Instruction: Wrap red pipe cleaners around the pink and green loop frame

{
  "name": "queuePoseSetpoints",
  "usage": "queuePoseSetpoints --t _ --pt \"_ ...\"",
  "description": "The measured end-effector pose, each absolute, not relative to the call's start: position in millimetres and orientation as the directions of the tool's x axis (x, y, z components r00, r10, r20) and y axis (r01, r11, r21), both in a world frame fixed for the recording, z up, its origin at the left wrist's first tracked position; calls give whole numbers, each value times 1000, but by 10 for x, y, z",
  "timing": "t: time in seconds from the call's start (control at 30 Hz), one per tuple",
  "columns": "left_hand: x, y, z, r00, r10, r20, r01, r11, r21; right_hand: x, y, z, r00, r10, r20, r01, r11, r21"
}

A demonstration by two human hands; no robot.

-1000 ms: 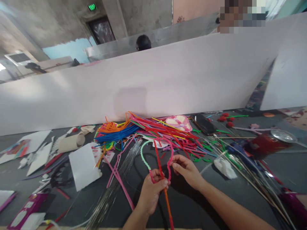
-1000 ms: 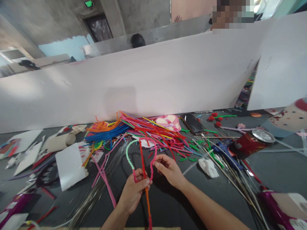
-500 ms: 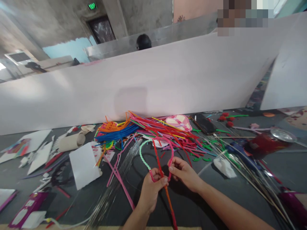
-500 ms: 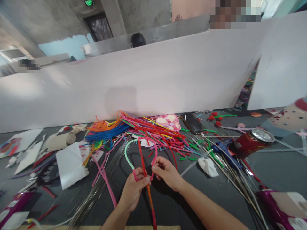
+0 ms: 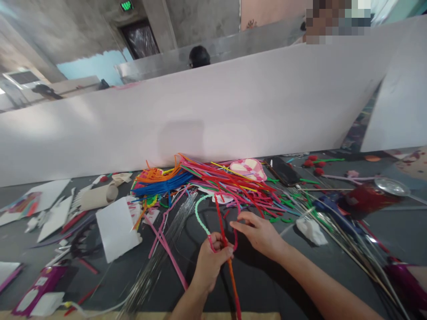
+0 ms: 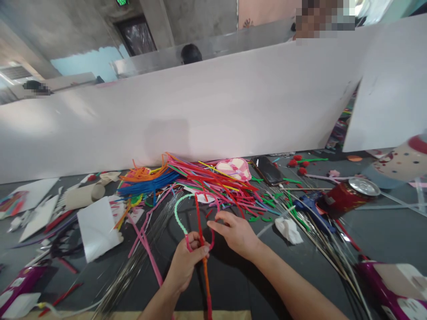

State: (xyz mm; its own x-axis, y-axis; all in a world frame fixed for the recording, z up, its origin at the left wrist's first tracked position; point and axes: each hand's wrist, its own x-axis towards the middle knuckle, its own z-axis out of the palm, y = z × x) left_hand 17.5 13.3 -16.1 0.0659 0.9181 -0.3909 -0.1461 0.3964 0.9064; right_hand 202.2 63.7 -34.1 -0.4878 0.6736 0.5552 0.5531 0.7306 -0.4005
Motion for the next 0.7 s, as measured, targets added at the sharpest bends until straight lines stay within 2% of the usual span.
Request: queuePoseSetpoints --t 0.07,0.17,0.57,0.7 --pt "185 126 -147 69 915 -398 -160 404 900 2025 633 -357 -531 638 558 571 756 -320" --pt "190 122 -132 72 912 -404 -182 410 894 2043 631 -359 -586 599 545 558 786 -265" --pt "191 116 -162 90 913 -399 -227 409 884 2052 614 -351 -595 598 536 578 783 -232" --pt "168 129 -148 82 921 -381 -254 389 886 2038 598 -303 -661 538 523 518 831 -201"
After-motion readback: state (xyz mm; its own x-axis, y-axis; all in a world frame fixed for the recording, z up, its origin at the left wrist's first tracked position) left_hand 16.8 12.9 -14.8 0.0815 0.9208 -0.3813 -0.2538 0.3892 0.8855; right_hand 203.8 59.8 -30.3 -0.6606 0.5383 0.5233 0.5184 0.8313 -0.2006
